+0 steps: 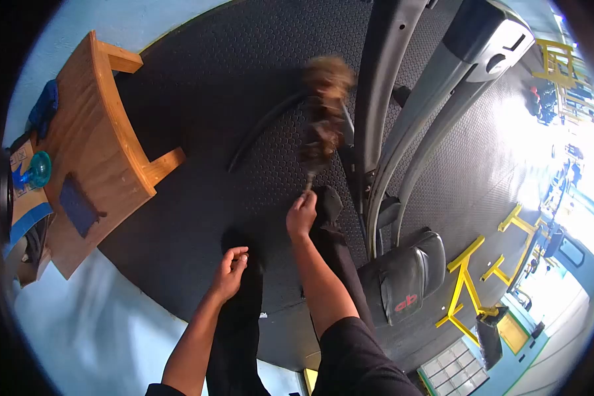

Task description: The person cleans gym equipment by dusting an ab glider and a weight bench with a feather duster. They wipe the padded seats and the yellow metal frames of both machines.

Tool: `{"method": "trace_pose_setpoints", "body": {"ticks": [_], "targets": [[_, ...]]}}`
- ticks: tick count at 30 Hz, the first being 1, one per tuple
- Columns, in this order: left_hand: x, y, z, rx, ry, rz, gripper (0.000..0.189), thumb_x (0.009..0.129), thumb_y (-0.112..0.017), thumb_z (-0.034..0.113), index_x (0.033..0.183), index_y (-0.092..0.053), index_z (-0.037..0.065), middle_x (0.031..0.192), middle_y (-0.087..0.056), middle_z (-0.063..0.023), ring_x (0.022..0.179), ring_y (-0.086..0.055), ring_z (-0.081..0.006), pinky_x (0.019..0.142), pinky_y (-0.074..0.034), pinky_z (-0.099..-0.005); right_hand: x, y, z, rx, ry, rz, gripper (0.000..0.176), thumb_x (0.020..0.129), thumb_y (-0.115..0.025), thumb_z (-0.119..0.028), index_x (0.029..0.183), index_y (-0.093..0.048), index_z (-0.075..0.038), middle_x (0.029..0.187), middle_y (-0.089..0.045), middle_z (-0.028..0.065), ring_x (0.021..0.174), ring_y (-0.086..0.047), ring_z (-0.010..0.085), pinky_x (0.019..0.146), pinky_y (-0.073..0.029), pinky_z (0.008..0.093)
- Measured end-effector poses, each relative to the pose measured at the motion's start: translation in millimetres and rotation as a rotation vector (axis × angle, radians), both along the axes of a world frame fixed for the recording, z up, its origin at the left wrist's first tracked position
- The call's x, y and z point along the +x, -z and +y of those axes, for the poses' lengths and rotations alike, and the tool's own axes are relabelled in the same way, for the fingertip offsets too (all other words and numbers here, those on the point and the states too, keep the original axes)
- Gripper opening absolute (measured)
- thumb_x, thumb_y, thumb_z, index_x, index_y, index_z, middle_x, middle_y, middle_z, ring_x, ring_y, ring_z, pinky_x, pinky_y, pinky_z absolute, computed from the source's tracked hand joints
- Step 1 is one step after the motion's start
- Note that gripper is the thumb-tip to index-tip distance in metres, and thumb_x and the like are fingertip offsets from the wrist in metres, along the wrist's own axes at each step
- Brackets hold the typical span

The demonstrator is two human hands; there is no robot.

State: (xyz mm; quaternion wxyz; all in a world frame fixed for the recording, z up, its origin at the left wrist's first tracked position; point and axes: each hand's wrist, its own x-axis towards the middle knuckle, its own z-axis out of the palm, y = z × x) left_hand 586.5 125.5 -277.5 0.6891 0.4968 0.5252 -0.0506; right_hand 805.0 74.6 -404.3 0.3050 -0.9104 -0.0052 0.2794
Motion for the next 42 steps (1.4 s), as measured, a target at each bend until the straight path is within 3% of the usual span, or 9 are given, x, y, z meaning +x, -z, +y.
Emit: {"method": "trace_pose_setpoints", "body": {"ticks": [9,13,21,25,27,31,33,37,42], "targets": [[-20,-2,10,0.053,0.068,0.017,0.03,0.104,-0.054,0.027,0.126,-0.059,0.007,0.108,-0.067,-0.0095,0.089,-0.063,-0.0167,0.082,-0.052,-0.0316,-12,-15,-17,-0.065,0.196,-0.123,0.021,0.103,-0.044,-0.022,0.115,-0.049,-0.006,0.089,-0.064,0.0249,0.085,-0.065,0.0445,0.075,-0.05,0.0501],[-19,-7,11,0.015,0.1,0.006,0.028,0.103,-0.056,0.024,0.124,-0.059,0.005,0.103,-0.066,-0.0076,0.083,-0.061,-0.014,0.077,-0.052,-0.0304,-64,-56,-55,0.03,-0.528,0.147,0.015,0.101,-0.047,-0.021,0.104,-0.049,-0.006,0.081,-0.062,0.0279,0.078,-0.063,0.0495,0.067,-0.049,0.0559],[-56,-64,-17,0.096,0.073,-0.092,0.023,0.099,-0.06,0.023,0.099,-0.065,0.0,0.094,-0.069,-0.0129,0.087,-0.067,-0.0217,0.08,-0.053,-0.0355,-153,-204,-128,-0.175,-0.484,0.537,0.025,0.098,-0.052,-0.031,0.11,-0.054,-0.009,0.088,-0.067,0.0263,0.087,-0.063,0.0499,0.073,-0.051,0.0561],[-99,-103,-18,0.15,0.103,-0.074,0.027,0.098,-0.061,0.026,0.093,-0.066,0.0,0.096,-0.071,-0.0153,0.09,-0.069,-0.0262,0.082,-0.054,-0.0379,-132,-245,-157,-0.009,-0.739,0.367,0.032,0.101,-0.051,-0.035,0.111,-0.061,-0.006,0.078,-0.065,0.0165,0.073,-0.067,0.0392,0.064,-0.052,0.0455],[-111,-153,0,0.218,0.117,-0.029,0.027,0.098,-0.06,0.027,0.094,-0.066,0.001,0.094,-0.071,-0.0148,0.089,-0.069,-0.0274,0.082,-0.054,-0.0384,-108,-298,-138,-0.089,-0.203,0.901,0.033,0.101,-0.052,-0.037,0.11,-0.064,-0.008,0.072,-0.061,0.007,0.056,-0.062,0.0234,0.051,-0.05,0.036],[-158,-204,7,0.233,0.169,0.137,0.028,0.096,-0.062,0.031,0.096,-0.068,0.003,0.092,-0.073,-0.0146,0.089,-0.071,-0.0302,0.081,-0.054,-0.0389,-89,-333,-162,0.107,-0.138,0.797,0.033,0.101,-0.051,-0.04,0.109,-0.066,-0.012,0.072,-0.06,0.0032,0.051,-0.057,0.0138,0.043,-0.045,0.0291],[-189,-215,5,0.25,0.203,0.184,0.029,0.095,-0.063,0.032,0.098,-0.068,0.003,0.096,-0.073,-0.0149,0.093,-0.071,-0.0293,0.083,-0.054,-0.0383,-73,-390,-152,-0.268,-0.347,0.659,0.033,0.1,-0.051,-0.04,0.109,-0.067,-0.012,0.071,-0.062,0.0055,0.048,-0.057,0.0169,0.041,-0.046,0.0326],[-224,-250,18,0.207,0.202,0.361,0.032,0.093,-0.064,0.035,0.102,-0.069,0.005,0.105,-0.072,-0.0156,0.103,-0.069,-0.029,0.089,-0.053,-0.0388,-60,-307,-244,-0.214,-1.142,0.235,0.045,0.098,-0.049,-0.047,0.097,-0.072,-0.009,0.077,-0.069,0.0109,0.062,-0.068,0.0244,0.058,-0.056,0.0409],[-248,-285,29,0.161,0.284,0.517,0.037,0.094,-0.062,0.039,0.109,-0.07,0.006,0.113,-0.071,-0.0151,0.11,-0.066,-0.0326,0.095,-0.05,-0.0422,-81,-360,-246,-0.443,-0.945,0.541,0.045,0.098,-0.051,-0.045,0.102,-0.074,-0.007,0.089,-0.073,0.0139,0.079,-0.071,0.0278,0.074,-0.057,0.0424]]}}
